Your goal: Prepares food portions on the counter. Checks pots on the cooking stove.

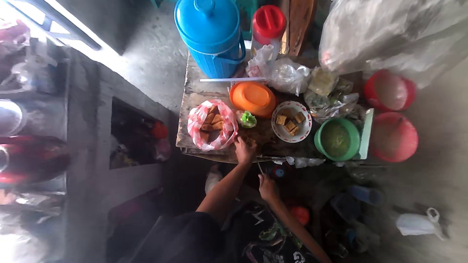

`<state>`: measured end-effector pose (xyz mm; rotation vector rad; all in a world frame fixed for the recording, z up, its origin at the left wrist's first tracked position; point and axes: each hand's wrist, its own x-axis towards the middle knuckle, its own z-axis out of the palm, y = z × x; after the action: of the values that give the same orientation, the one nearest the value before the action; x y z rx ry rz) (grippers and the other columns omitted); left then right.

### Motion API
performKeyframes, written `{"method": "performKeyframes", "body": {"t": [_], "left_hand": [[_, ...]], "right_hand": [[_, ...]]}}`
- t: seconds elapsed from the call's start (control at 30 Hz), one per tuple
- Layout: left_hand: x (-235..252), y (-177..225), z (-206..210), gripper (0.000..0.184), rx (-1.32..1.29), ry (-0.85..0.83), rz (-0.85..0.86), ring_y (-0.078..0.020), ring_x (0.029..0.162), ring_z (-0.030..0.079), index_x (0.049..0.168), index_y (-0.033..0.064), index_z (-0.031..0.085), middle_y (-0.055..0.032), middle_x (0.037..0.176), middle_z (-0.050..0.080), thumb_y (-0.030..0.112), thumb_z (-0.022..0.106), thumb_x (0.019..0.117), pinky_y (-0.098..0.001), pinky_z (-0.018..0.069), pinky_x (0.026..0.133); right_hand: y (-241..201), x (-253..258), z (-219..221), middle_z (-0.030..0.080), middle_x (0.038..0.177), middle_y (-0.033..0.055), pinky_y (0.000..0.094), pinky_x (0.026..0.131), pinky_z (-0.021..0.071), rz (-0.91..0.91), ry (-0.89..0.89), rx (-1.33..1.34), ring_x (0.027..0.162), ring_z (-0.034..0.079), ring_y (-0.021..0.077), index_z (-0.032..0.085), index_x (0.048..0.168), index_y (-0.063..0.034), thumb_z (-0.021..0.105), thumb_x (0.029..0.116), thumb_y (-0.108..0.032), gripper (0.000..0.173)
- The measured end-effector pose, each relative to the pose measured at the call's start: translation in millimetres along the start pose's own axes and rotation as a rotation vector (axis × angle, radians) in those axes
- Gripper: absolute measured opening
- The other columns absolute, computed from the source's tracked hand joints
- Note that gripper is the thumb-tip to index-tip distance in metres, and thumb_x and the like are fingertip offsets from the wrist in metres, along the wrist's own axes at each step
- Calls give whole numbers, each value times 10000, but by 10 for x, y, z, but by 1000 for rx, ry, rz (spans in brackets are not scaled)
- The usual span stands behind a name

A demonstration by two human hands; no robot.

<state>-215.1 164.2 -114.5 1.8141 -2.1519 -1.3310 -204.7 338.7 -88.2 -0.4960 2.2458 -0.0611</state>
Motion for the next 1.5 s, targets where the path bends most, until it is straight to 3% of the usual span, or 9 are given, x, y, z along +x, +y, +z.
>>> {"method": "performKeyframes", "body": {"t": [0.2, 0.37, 0.53, 0.67, 0.93, 1.07, 1.2, 1.4, 1.5], "left_hand": [[65, -112, 18, 600, -138, 65, 150, -393, 1195, 615, 1424, 77, 510, -249, 1418, 523, 385, 709, 949, -559, 534, 971], [-13, -384, -632, 299, -180, 86, 435, -164, 821, 741, 1265, 86, 659, -65, 1027, 750, 274, 581, 1046, -423, 641, 753], [484, -791, -1634, 266, 347, 39, 455, -421, 1085, 674, 1238, 23, 646, -221, 1185, 684, 106, 556, 1002, -646, 538, 893], [648, -1247, -1991, 365, 676, 64, 601, -378, 1143, 663, 1341, 100, 643, -170, 1186, 708, 96, 560, 986, -598, 502, 963], [599, -1317, -2170, 209, 835, 70, 373, -421, 1397, 406, 928, 93, 755, -110, 1519, 508, 235, 606, 958, -646, 318, 1099], [607, -1272, -2126, 269, 612, 216, 459, -469, 1396, 404, 1149, 187, 755, -189, 1528, 479, 134, 623, 920, -672, 326, 1082], [664, -1079, -2256, 651, 417, 351, 507, -475, 1283, 520, 1516, 207, 497, -229, 1401, 569, -3, 528, 901, -667, 439, 947], [612, -939, -2254, 581, 158, 248, 586, -327, 962, 719, 1575, 93, 341, -140, 1339, 658, 134, 511, 1021, -539, 587, 809], [751, -918, -2156, 392, 201, 88, 639, -367, 946, 716, 1442, 69, 508, -178, 1239, 679, 123, 493, 1054, -578, 584, 814]], "right_hand": [[591, -353, 208, 733, 1089, 189, 535, 889, 574, -16, -10, 27, 1014, 728, 350, 573, 1380, -43, 371, 1109, -421, 507], [778, -457, 275, 735, 1017, 217, 570, 867, 567, -27, 12, 96, 968, 727, 388, 592, 1364, -27, 401, 1102, -434, 519], [750, -481, 360, 727, 897, 209, 563, 761, 587, -241, 110, 182, 833, 733, 379, 632, 1275, 14, 434, 1093, -394, 488], [244, -412, 161, 745, 976, 177, 520, 816, 598, -444, 87, 184, 889, 743, 328, 656, 1287, -20, 467, 1081, -400, 472], [-1313, -258, -500, 708, 1096, 190, 516, 945, 546, -396, -134, 21, 1085, 693, 332, 627, 1254, -36, 369, 1110, -409, 475], [-1445, -114, -618, 707, 1044, 191, 521, 914, 550, -294, -154, 123, 1013, 703, 330, 624, 1236, -17, 350, 1119, -408, 491], [-1411, -69, -684, 702, 961, 176, 517, 879, 565, -275, 58, 274, 925, 706, 318, 617, 1251, 11, 356, 1124, -372, 481], [-1498, -159, -751, 696, 910, 130, 482, 851, 566, -232, 71, 267, 883, 697, 276, 642, 1186, -18, 371, 1118, -390, 466], [-1615, -228, -763, 706, 970, 134, 482, 895, 554, -194, -79, 175, 942, 700, 275, 637, 1219, -36, 363, 1114, -423, 486]]}}
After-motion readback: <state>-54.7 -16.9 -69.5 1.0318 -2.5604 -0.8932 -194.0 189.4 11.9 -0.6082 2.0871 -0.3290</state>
